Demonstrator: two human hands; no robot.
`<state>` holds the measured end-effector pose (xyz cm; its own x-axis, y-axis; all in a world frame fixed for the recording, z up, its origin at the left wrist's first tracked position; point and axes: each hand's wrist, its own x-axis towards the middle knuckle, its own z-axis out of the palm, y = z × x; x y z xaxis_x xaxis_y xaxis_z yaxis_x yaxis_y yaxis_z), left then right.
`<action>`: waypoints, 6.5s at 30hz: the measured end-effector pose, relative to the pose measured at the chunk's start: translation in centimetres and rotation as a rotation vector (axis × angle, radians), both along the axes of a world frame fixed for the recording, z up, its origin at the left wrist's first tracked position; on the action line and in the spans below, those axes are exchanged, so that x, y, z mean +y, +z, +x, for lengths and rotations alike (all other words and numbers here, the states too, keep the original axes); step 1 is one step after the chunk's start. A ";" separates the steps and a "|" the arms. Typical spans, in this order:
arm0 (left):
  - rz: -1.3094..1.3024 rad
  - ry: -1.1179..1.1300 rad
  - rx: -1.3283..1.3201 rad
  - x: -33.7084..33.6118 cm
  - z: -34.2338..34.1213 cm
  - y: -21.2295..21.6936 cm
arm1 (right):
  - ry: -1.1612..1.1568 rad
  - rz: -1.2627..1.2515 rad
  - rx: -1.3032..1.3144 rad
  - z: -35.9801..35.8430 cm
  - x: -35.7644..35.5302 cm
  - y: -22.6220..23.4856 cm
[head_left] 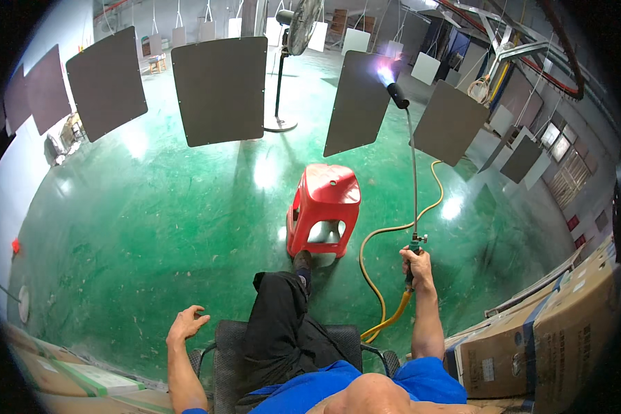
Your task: The person sits on a red stool and uses a handheld blowtorch to heat a rectangular metal sheet suspended from the ceiling. The person holds the torch in their right hand and directs the flame onto the surface of the metal sheet, moving the flame slightly to cover different areas.
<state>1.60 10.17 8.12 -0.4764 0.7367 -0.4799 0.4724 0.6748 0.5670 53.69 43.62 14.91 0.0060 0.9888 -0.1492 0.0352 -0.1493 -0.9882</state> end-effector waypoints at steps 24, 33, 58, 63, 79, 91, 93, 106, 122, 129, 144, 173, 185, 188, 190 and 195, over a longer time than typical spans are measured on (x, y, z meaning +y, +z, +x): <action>-0.033 -0.017 0.007 -0.1 -0.3 -0.8 | 0.108 -0.167 -0.244 0.7 -6.5 -6.7; -0.004 -0.041 0.020 0.1 -0.4 -0.6 | 0.058 -0.108 -0.187 -1.1 -2.0 -6.0; -0.009 -0.032 0.023 0.1 -0.5 -0.6 | 0.258 0.011 -0.220 -5.2 -2.7 -1.6; -0.022 -0.019 -0.013 0.1 -0.4 -0.2 | 0.284 -0.104 -0.356 -5.0 -4.9 -2.2; -0.044 -0.012 -0.014 0.3 -0.3 -0.2 | 0.171 -0.149 -0.382 -1.2 -5.8 -6.7; -0.013 -0.013 -0.012 -0.1 -0.6 -0.6 | 0.036 -0.072 -0.264 -1.7 -3.1 -4.7; 0.007 -0.030 0.002 0.1 -0.7 -1.1 | 0.031 0.000 -0.252 -1.6 -1.9 -4.0; -0.001 -0.033 -0.081 -0.1 -0.5 -0.5 | 0.115 0.082 -0.156 -5.3 -2.2 1.6; -0.049 -0.070 0.017 -0.9 -0.5 -0.4 | 0.240 -0.005 -0.277 -4.9 -6.4 -2.6; -0.043 -0.017 -0.024 -1.3 -1.0 -1.4 | 0.115 -0.036 -0.337 -1.9 -8.8 -3.4; -0.006 -0.017 -0.028 -2.6 -2.9 -5.9 | -0.181 0.162 -0.122 1.3 -4.5 -4.3; -0.139 0.067 -0.119 -1.8 -2.6 -6.0 | -0.119 0.007 -0.225 1.5 -5.1 -8.9; -0.146 0.050 -0.074 -1.6 -2.0 -4.8 | -0.135 0.143 -0.166 -0.1 -1.8 -4.1; -0.132 0.055 -0.083 -1.3 -2.0 -4.7 | -0.153 0.126 -0.177 0.4 -1.9 -6.0; -0.111 0.052 -0.096 -0.9 -2.1 -4.8 | -0.165 0.105 -0.187 0.4 -1.9 -7.1; -0.088 0.070 -0.090 -1.4 -1.6 -4.7 | -0.132 0.046 -0.293 -0.5 -3.9 -7.3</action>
